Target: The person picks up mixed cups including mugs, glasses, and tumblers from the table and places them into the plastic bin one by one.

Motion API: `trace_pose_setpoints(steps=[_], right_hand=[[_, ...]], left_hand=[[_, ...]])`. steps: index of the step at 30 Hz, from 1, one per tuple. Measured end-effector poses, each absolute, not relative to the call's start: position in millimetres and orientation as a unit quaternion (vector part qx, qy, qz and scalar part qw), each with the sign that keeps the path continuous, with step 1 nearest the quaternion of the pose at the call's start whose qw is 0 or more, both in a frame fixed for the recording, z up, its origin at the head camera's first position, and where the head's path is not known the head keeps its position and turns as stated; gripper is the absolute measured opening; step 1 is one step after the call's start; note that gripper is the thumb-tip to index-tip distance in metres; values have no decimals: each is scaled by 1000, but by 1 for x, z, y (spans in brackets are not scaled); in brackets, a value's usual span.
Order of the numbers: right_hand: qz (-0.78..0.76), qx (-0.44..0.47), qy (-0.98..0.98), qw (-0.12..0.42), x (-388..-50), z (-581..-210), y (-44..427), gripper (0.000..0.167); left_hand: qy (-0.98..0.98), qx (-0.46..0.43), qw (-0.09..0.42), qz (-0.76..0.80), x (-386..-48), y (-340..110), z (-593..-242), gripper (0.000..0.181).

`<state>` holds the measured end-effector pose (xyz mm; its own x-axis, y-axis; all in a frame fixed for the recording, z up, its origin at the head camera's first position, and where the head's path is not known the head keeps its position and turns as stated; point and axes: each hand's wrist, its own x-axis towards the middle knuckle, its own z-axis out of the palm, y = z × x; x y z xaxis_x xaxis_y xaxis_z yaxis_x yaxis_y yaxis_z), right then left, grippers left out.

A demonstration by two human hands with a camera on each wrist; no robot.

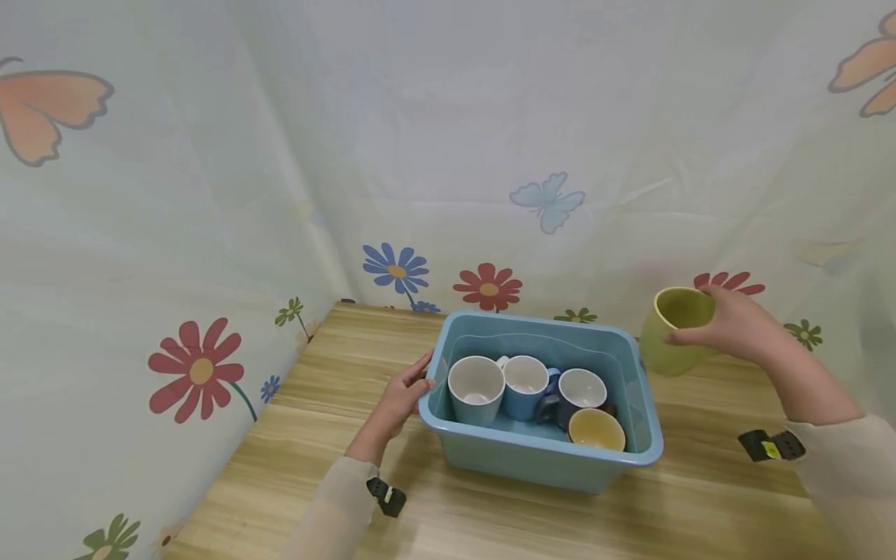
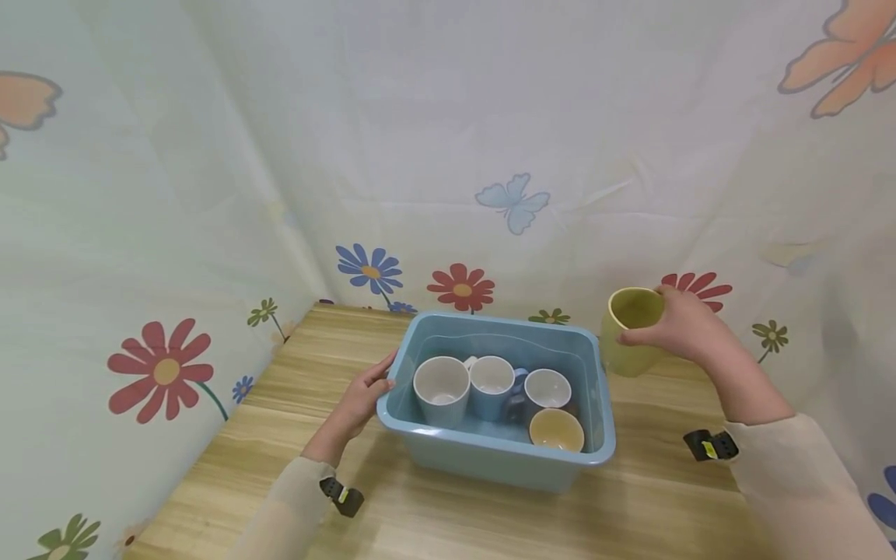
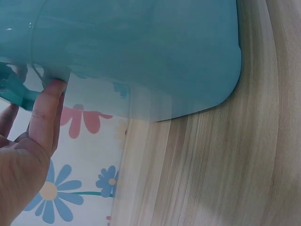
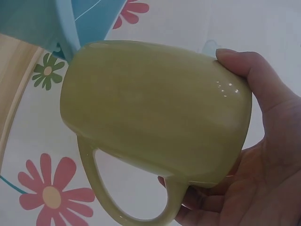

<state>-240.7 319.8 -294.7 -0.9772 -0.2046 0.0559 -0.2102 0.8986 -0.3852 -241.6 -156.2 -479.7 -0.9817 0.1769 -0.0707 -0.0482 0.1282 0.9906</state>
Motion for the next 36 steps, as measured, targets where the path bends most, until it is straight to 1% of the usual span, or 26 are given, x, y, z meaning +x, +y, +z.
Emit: trace_pose_setpoints(steps=[7, 12, 15, 20, 26, 36], right_hand=[[216, 124, -969, 4, -239, -291, 307, 58], [215, 127, -968, 1, -237, -289, 297, 73], [220, 131, -967, -2, -237, -288, 290, 78], [240, 141, -960, -7, -238, -287, 278, 79], [253, 161, -954, -11, -238, -289, 264, 75], [270, 179, -946, -29, -238, -293, 244, 77]], left_hand=[[750, 44, 85, 655, -239, -156, -478, 68], [748, 48, 87, 656, -239, -156, -479, 68], [747, 46, 87, 658, -238, -156, -478, 68], [747, 43, 84, 658, -238, -155, -478, 68], [746, 47, 87, 659, -238, -155, -476, 68], [742, 53, 87, 662, -238, -156, -476, 68]])
